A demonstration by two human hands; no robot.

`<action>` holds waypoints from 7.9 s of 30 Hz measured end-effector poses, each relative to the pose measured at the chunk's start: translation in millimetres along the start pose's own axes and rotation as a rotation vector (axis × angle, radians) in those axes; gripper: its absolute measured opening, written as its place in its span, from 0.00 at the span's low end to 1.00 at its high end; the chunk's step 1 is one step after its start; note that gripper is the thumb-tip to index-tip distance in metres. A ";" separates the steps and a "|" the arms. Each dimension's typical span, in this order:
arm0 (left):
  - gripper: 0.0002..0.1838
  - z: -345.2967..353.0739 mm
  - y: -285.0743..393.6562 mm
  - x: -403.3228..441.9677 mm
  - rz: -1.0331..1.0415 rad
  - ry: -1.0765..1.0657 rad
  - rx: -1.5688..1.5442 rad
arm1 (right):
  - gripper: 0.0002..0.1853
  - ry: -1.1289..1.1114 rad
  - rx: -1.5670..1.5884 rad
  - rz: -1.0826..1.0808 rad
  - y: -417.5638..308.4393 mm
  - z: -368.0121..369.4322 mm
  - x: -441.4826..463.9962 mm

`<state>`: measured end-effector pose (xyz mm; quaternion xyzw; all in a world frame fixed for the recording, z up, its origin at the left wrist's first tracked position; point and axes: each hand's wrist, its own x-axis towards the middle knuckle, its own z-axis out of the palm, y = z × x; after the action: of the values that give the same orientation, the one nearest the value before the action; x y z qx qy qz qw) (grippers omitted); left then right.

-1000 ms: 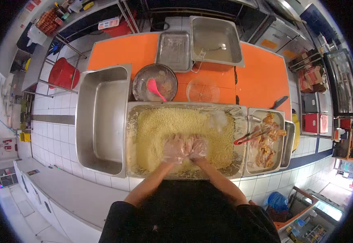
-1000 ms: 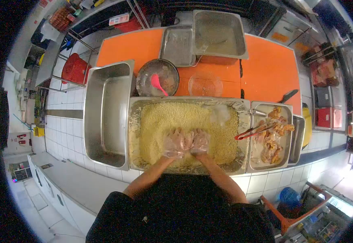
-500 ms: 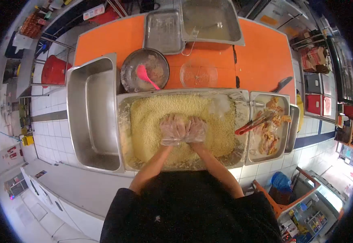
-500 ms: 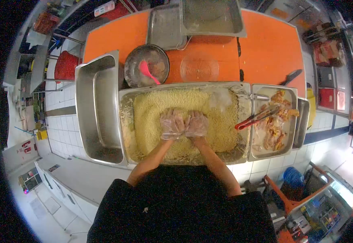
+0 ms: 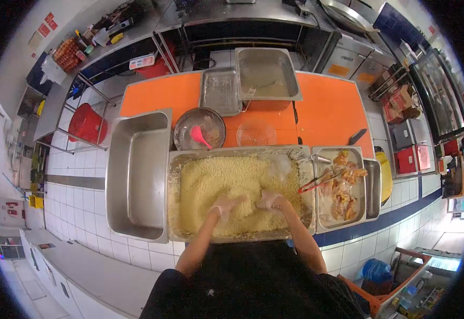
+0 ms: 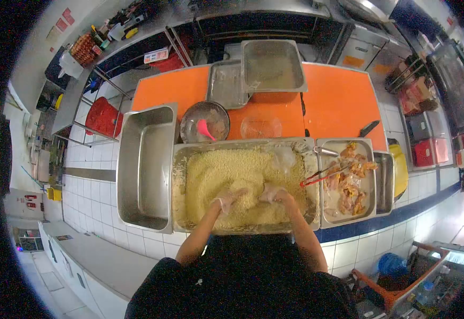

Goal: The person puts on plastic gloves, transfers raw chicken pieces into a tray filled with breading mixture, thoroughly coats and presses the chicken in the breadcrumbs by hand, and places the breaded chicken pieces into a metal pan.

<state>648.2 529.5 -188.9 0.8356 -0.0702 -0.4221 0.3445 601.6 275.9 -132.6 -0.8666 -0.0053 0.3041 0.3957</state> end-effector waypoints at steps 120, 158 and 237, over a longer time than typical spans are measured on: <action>0.28 -8.3 103.3 -20.9 0.183 0.553 0.314 | 0.16 0.712 -0.272 -0.242 16.3 42.7 60.4; 0.31 -77.4 22.8 -39.9 0.465 0.052 -0.494 | 0.28 0.328 -0.495 -0.211 -99.7 -86.9 -51.6; 0.21 4.0 119.0 -83.6 0.529 0.442 -0.026 | 0.15 1.046 -0.154 0.339 -45.7 -50.2 -155.7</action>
<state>612.9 472.0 -60.1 0.8552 -0.2026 -0.1280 0.4595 512.0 234.1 5.5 -0.9172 0.3091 -0.1087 0.2268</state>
